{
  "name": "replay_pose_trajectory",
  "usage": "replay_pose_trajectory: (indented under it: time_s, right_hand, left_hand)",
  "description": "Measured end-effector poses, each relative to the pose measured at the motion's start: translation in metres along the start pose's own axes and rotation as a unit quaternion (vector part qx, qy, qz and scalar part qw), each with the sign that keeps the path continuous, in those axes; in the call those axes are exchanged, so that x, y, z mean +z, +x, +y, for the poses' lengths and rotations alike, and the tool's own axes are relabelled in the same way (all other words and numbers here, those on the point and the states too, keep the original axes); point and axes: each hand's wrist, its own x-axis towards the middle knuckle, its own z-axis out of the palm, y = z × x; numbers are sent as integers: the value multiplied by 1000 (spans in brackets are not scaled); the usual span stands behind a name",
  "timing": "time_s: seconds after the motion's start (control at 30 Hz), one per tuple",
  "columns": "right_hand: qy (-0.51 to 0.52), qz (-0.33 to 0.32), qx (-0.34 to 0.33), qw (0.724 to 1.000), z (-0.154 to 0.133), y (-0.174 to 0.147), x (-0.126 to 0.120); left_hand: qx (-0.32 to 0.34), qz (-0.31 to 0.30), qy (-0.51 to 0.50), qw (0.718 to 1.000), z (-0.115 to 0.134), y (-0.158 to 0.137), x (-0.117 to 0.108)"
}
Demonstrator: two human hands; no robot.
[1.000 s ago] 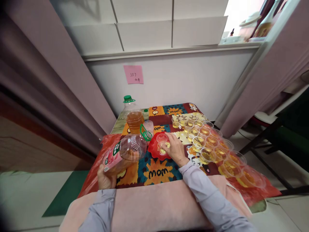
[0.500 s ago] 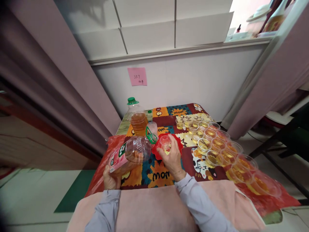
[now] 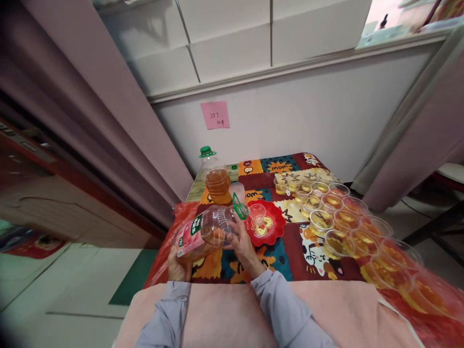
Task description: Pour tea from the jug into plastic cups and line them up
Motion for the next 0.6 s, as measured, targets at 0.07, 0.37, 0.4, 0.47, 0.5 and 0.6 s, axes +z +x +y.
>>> replay_pose_trajectory:
  time_s: [0.07, 0.37, 0.4, 0.47, 0.5, 0.6]
  right_hand:
    - [17, -4, 9, 1000, -2, 2, 0]
    - [71, 0, 38, 997, 4, 14, -3]
    - [83, -1, 37, 996, 4, 15, -3]
    - [104, 0, 36, 994, 3, 16, -2]
    - [111, 0, 37, 993, 2, 16, -1]
    - [122, -7, 35, 992, -2, 16, 2]
  left_hand:
    - [3, -7, 9, 1000, 1, -1, 0]
    - [-41, -16, 51, 998, 20, -7, 4]
    - [-42, -16, 55, 997, 23, -8, 7]
    - [-44, -25, 57, 997, 31, -10, 12]
    - [-50, -29, 57, 997, 35, -12, 15]
    - [-102, -29, 68, 992, 50, -18, 20]
